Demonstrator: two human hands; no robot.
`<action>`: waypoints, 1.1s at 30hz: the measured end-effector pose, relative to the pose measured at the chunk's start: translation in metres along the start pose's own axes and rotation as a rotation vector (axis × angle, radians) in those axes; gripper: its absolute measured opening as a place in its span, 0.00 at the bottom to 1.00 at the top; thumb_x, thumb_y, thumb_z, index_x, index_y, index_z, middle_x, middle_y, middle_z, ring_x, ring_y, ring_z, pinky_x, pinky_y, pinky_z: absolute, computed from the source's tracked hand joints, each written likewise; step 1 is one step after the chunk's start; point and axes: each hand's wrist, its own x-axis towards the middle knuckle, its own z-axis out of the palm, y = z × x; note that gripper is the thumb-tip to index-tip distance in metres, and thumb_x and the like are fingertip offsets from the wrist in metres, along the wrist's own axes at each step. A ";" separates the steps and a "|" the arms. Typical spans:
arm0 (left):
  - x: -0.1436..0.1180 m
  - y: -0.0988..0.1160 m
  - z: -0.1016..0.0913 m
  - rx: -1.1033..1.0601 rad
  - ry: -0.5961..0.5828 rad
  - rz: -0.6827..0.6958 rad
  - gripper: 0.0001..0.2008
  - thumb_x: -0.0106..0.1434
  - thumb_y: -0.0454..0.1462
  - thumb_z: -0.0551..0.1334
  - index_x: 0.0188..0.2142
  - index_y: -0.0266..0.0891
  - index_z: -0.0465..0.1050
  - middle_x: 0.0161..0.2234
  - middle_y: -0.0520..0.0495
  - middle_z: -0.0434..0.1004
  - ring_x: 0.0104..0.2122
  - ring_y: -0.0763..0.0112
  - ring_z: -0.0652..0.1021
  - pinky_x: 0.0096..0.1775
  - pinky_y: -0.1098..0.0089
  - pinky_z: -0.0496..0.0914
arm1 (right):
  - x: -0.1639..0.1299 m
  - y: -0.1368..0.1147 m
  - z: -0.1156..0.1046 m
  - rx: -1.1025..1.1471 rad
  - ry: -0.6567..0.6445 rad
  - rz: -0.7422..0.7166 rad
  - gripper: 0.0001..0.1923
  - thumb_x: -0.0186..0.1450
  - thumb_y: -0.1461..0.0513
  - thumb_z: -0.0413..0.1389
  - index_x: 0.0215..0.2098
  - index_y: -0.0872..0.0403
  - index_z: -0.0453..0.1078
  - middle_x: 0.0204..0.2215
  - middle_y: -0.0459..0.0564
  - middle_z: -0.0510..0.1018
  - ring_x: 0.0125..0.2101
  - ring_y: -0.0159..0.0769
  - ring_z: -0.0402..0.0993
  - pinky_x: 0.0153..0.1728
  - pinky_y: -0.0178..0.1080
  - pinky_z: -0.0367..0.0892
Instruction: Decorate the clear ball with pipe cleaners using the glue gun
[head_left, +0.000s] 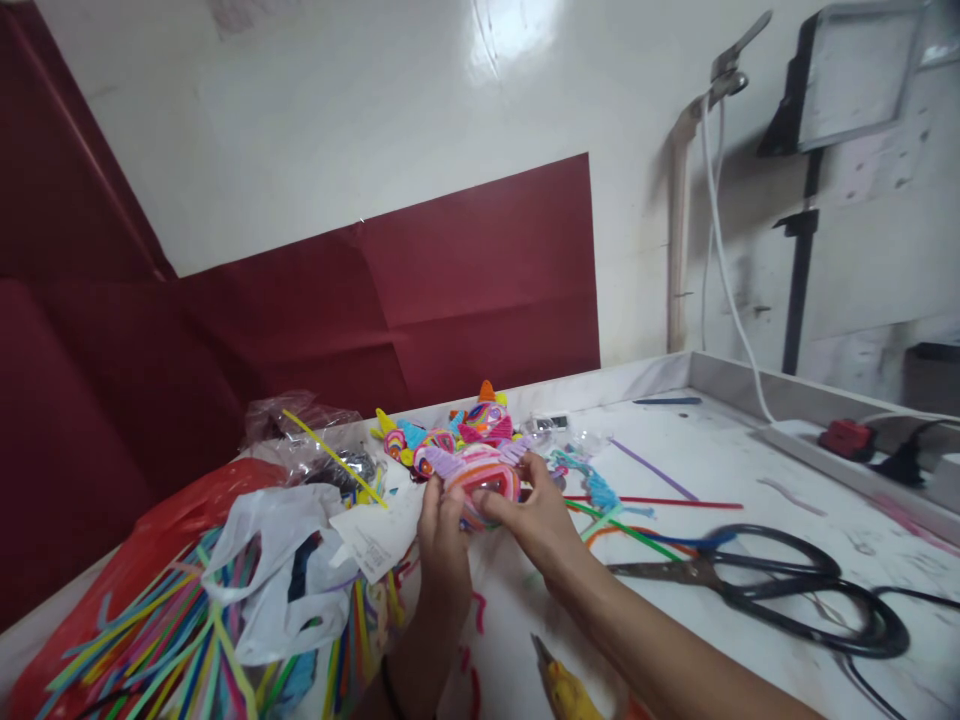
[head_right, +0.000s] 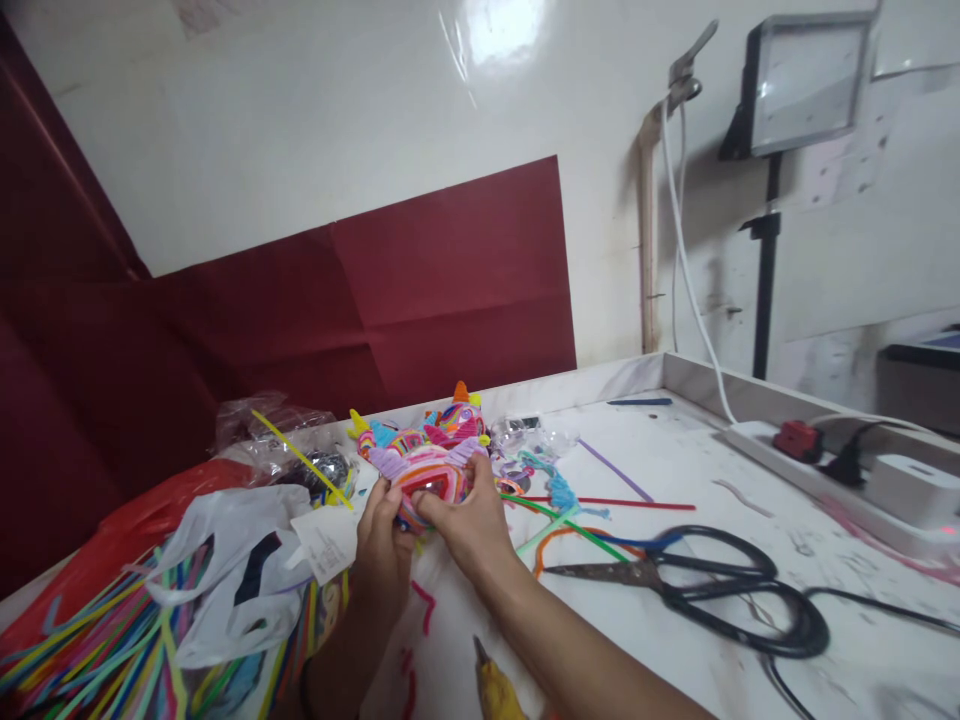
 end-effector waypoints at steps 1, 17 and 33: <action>-0.001 0.003 0.001 -0.012 -0.029 0.004 0.20 0.63 0.46 0.61 0.51 0.41 0.73 0.52 0.40 0.78 0.50 0.55 0.78 0.45 0.64 0.75 | -0.001 -0.001 0.000 -0.002 -0.002 0.005 0.30 0.43 0.55 0.67 0.43 0.52 0.66 0.35 0.47 0.78 0.35 0.42 0.74 0.39 0.42 0.69; -0.002 0.019 0.007 0.088 -0.023 0.063 0.13 0.55 0.45 0.64 0.37 0.41 0.74 0.37 0.43 0.79 0.38 0.58 0.79 0.40 0.64 0.73 | -0.006 -0.015 -0.001 -0.012 -0.023 0.088 0.32 0.42 0.54 0.66 0.43 0.52 0.64 0.38 0.50 0.76 0.38 0.45 0.73 0.42 0.44 0.67; 0.002 0.035 0.003 0.337 -0.113 0.091 0.07 0.57 0.41 0.62 0.33 0.41 0.74 0.34 0.43 0.80 0.37 0.58 0.79 0.39 0.64 0.73 | 0.007 0.001 -0.003 0.078 -0.013 0.142 0.32 0.40 0.54 0.67 0.42 0.52 0.64 0.32 0.44 0.75 0.33 0.40 0.73 0.35 0.40 0.67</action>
